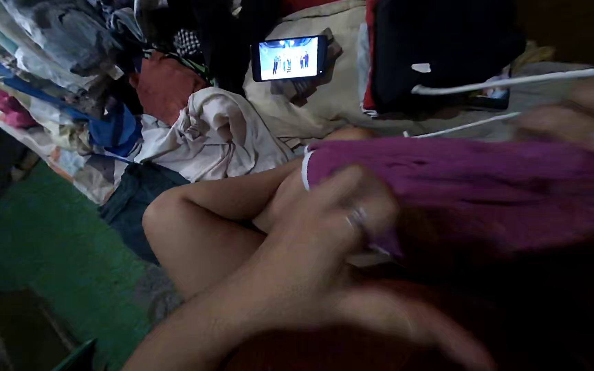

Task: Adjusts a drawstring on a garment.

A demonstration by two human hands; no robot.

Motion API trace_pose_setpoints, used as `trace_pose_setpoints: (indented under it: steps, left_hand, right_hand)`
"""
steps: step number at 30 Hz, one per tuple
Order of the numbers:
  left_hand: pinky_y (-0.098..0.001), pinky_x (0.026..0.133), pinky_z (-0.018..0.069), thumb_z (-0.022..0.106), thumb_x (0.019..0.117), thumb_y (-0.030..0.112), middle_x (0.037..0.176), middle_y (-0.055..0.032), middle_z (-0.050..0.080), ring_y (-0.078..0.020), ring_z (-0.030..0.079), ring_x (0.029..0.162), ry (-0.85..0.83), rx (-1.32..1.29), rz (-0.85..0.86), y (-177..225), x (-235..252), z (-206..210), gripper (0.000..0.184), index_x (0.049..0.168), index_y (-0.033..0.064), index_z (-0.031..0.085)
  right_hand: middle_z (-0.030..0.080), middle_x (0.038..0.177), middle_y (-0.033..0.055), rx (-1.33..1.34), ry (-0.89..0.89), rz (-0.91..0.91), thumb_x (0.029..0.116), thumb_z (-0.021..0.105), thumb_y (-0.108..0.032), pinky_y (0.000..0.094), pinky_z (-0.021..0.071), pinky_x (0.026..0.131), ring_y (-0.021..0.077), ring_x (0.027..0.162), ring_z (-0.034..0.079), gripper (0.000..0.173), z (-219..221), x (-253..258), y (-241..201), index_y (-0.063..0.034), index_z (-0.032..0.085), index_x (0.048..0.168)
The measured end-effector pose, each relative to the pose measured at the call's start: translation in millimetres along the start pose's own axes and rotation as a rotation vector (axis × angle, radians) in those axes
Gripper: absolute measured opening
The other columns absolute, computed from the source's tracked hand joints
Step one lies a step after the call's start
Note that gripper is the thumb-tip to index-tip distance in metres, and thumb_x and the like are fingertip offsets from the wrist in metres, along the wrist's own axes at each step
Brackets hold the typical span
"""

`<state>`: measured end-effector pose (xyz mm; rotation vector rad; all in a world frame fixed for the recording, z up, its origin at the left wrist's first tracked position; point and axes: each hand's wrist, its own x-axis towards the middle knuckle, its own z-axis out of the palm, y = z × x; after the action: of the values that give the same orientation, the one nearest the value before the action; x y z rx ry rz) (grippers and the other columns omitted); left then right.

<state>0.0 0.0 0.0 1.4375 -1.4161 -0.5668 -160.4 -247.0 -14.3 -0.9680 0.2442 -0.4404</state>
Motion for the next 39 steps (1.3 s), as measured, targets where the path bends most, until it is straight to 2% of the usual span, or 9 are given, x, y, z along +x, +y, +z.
trace_pose_setpoints:
  steps: [3,6,10,14,18,24,32,34,39]
  left_hand:
    - [-0.0417,0.088,0.0554,0.078,0.0773,0.064,0.129,-0.0133,0.054,-0.0215,0.059,0.111,0.007,0.203,-0.182,-39,3,29,0.087,0.143,0.0145,0.053]
    - [-0.0507,0.089,0.0557,0.081,0.0810,0.053,0.140,-0.0226,0.050,-0.0309,0.062,0.114,-0.032,0.210,-0.266,-59,-2,53,0.087,0.149,0.0106,0.047]
    - [-0.0503,0.098,0.0525,0.074,0.0808,0.067,0.145,-0.0215,0.048,-0.0279,0.058,0.121,0.098,0.079,-0.394,-64,-3,59,0.104,0.157,0.0084,0.033]
    - [-0.0570,0.084,0.0528,0.077,0.0812,0.021,0.136,-0.0256,0.051,-0.0380,0.062,0.110,0.140,0.418,-0.346,-69,3,73,0.077,0.150,0.0093,0.046]
    - [-0.0530,0.077,0.0560,0.074,0.0818,0.006,0.127,-0.0230,0.058,-0.0380,0.065,0.104,0.102,0.621,-0.299,-77,-3,61,0.060,0.139,0.0152,0.059]
    - [-0.0482,0.080,0.0581,0.075,0.0801,0.010,0.117,-0.0266,0.058,-0.0368,0.065,0.097,0.066,0.599,-0.401,-90,-34,47,0.056,0.134,0.0084,0.063]
    - [-0.0343,0.088,0.0567,0.068,0.0954,0.026,0.113,-0.0112,0.065,-0.0178,0.065,0.101,-0.323,0.179,-0.178,-63,-31,6,0.034,0.124,0.0082,0.067]
    - [-0.0291,0.090,0.0547,0.067,0.0964,0.048,0.113,-0.0064,0.065,-0.0101,0.062,0.102,-0.221,0.072,-0.207,-66,-25,0,0.050,0.126,0.0083,0.065]
    - [-0.0254,0.084,0.0554,0.041,0.1090,0.039,0.102,0.0028,0.066,-0.0040,0.064,0.092,-0.057,-0.447,-0.577,-77,7,15,0.043,0.125,0.0087,0.066]
  right_hand:
    - [0.074,0.092,-0.0088,-0.110,-0.189,-0.223,0.1025,0.052,-0.011,0.0133,0.0560,0.080,0.0007,0.087,0.070,0.025,10,-12,12,-0.0198,0.073,0.092]
    - [0.073,0.111,-0.0075,-0.134,-0.230,-0.302,0.1044,0.054,-0.035,0.0274,0.0594,0.091,0.0101,0.105,0.070,0.026,12,-3,61,-0.0216,0.076,0.110]
    - [0.075,0.108,-0.0025,-0.271,-0.084,-0.155,0.1030,0.057,-0.028,0.0336,0.0589,0.094,0.0136,0.105,0.070,0.023,10,4,89,-0.0168,0.076,0.109]
    - [0.073,0.110,-0.0021,-0.522,-0.118,-0.382,0.0982,0.068,-0.020,0.0296,0.0609,0.088,0.0125,0.101,0.070,0.015,15,4,88,-0.0122,0.077,0.107]
    - [0.076,0.101,-0.0050,-0.520,0.058,-0.371,0.1039,0.058,-0.018,0.0313,0.0636,0.082,0.0104,0.088,0.074,0.018,-1,9,81,-0.0149,0.074,0.110]
    - [0.075,0.092,-0.0027,-0.241,0.280,-0.060,0.1079,0.049,-0.017,0.0303,0.0639,0.078,0.0097,0.079,0.073,0.025,-8,24,93,-0.0078,0.071,0.114]
    - [0.066,0.070,-0.0071,-0.212,0.025,-0.027,0.1080,0.048,-0.027,0.0235,0.0590,0.064,0.0042,0.062,0.064,0.029,7,6,70,-0.0144,0.074,0.110]
    - [0.064,0.065,-0.0069,-0.211,-0.075,0.055,0.1068,0.052,-0.032,0.0214,0.0567,0.061,0.0035,0.059,0.062,0.031,8,4,70,-0.0136,0.076,0.106]
    - [0.070,0.075,-0.0126,-0.485,-0.377,0.205,0.1027,0.060,-0.021,0.0135,0.0552,0.065,-0.0055,0.068,0.064,0.023,22,-8,90,-0.0099,0.076,0.092]
